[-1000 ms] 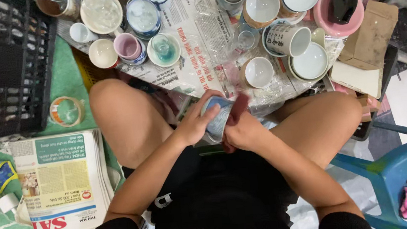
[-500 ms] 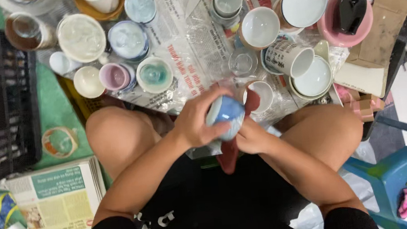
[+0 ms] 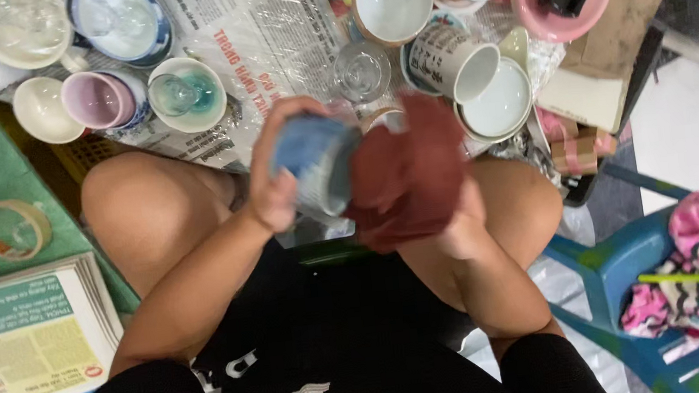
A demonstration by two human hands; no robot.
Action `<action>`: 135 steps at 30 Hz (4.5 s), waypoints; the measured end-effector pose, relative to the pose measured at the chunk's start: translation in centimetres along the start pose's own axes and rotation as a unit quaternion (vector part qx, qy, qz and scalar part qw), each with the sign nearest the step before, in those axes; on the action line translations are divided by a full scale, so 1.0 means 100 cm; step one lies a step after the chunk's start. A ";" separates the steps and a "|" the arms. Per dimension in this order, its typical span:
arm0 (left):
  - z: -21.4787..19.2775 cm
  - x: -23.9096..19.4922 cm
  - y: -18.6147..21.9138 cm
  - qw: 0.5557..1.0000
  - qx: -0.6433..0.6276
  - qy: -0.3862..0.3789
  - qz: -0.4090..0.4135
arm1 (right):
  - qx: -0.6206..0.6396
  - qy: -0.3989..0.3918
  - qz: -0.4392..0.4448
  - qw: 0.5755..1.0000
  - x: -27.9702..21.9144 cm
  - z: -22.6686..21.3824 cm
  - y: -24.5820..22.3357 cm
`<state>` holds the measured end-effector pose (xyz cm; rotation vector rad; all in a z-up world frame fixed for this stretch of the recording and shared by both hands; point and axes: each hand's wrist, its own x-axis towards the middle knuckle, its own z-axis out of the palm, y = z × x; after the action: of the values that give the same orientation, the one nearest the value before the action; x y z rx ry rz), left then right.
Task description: The person sits cross-legged and wipes several small ceramic cups and bowls with a reddish cloth. They handle each item one at a time, rubbing the exterior and interior surfaces, then place the items back on the table.
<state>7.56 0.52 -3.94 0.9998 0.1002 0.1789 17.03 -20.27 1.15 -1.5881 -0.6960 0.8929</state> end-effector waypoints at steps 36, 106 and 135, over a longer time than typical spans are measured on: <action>-0.013 -0.060 -0.003 0.959 0.078 0.166 0.217 | -0.170 0.050 -0.183 0.967 -0.011 0.111 0.106; 0.059 -0.193 0.074 0.853 0.472 0.003 0.223 | -0.266 0.208 -0.182 0.923 -0.079 0.177 -0.007; -0.027 -0.136 0.013 0.930 0.349 -0.108 0.044 | -0.319 -0.151 -0.246 0.903 -0.056 0.100 -0.047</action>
<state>-6.35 0.77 -4.27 1.7304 -0.0922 0.1121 5.68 -18.62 5.94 -1.7108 -1.6604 0.5516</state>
